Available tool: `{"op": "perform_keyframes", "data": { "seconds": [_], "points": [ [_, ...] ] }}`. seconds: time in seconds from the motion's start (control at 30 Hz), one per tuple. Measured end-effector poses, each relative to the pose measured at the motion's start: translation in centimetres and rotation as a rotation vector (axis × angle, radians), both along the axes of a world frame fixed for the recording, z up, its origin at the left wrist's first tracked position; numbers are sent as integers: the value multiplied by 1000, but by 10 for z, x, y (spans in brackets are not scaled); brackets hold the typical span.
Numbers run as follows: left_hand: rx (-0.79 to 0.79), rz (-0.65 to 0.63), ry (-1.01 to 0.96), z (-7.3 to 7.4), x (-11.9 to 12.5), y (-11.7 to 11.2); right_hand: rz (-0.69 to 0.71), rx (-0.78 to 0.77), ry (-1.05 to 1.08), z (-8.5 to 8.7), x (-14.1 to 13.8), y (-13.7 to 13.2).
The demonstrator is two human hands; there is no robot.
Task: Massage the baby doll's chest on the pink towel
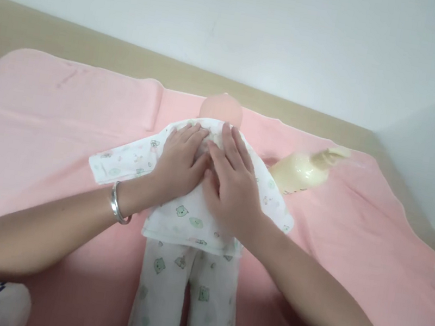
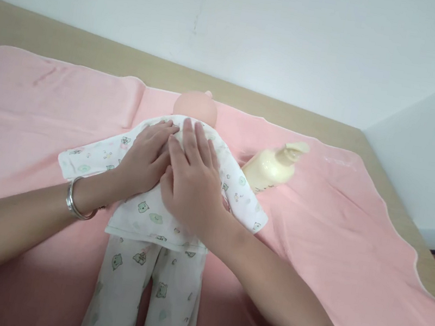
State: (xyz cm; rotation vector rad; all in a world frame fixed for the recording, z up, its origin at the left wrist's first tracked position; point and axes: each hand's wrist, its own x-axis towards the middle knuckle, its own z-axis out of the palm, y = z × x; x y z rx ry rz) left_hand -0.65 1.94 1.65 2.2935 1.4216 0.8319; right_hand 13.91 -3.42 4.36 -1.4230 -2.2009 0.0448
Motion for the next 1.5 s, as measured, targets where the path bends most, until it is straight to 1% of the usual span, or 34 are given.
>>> {"op": "perform_keyframes", "data": {
  "seconds": [0.07, 0.13, 0.23, 0.3, 0.33, 0.4, 0.47, 0.5, 0.6, 0.67, 0.77, 0.83, 0.9, 0.97, 1.03, 1.13, 1.2, 1.23, 1.37, 1.4, 1.43, 1.5],
  "points": [
    [-38, 27, -3, 1, 0, 0, -68, 0, 43, -14, -2, 5],
    [-48, 30, 1, 2, 0, 0, -95, 28, 65, -22, -4, 5],
    [-46, 17, -12, 2, 0, 1, -175, 111, 54, -19, -6, 0],
    [-36, 9, -26, 1, -1, 1, -216, 98, 10, -15, -6, -2],
    [-28, 6, -31, 1, -1, 1, -208, 64, -17, -14, -6, -2],
    [-17, 6, -39, 0, -1, 2, -145, -23, -53, -13, -5, 1],
    [-11, 9, -44, 0, -1, 2, -92, -71, -45, -15, -4, 3],
    [-11, 11, -47, 0, -1, 2, -92, -63, -28, -15, -4, 4],
    [-18, 12, -48, 0, -1, 1, -177, 30, 4, -15, -5, 2],
    [-22, 14, -42, -1, -1, 1, -202, 37, -14, -15, -5, 2],
    [-20, 20, -31, -1, -1, 1, -122, -55, -36, -16, -4, 4],
    [-22, 21, -28, 0, -1, 1, -78, -67, -16, -18, -3, 6],
    [-24, 20, -36, 0, -1, 1, -108, -8, 20, -19, -2, 6],
    [-23, 23, -49, -1, -1, 1, -184, 62, 45, -19, -2, 4],
    [-19, 23, -56, -1, -1, 1, -221, 69, 39, -19, -2, 4],
    [-7, 21, -54, -2, -1, 2, -129, -30, 0, -20, -1, 7],
    [-4, 24, -52, -2, -1, 2, -86, -59, -3, -21, 0, 8],
    [-4, 24, -48, -2, -1, 2, -94, -42, 6, -21, 0, 8],
    [-21, 23, -35, 1, -1, 0, -210, 115, 34, -19, -1, 3],
    [-27, 25, -33, 1, -1, 0, -224, 131, 30, -18, -1, 2],
    [-29, 26, -32, 1, -1, 0, -218, 124, 20, -18, -2, 1],
    [-26, 25, -32, 1, -1, 0, -156, 50, -9, -18, -2, 3]
  ]
}}
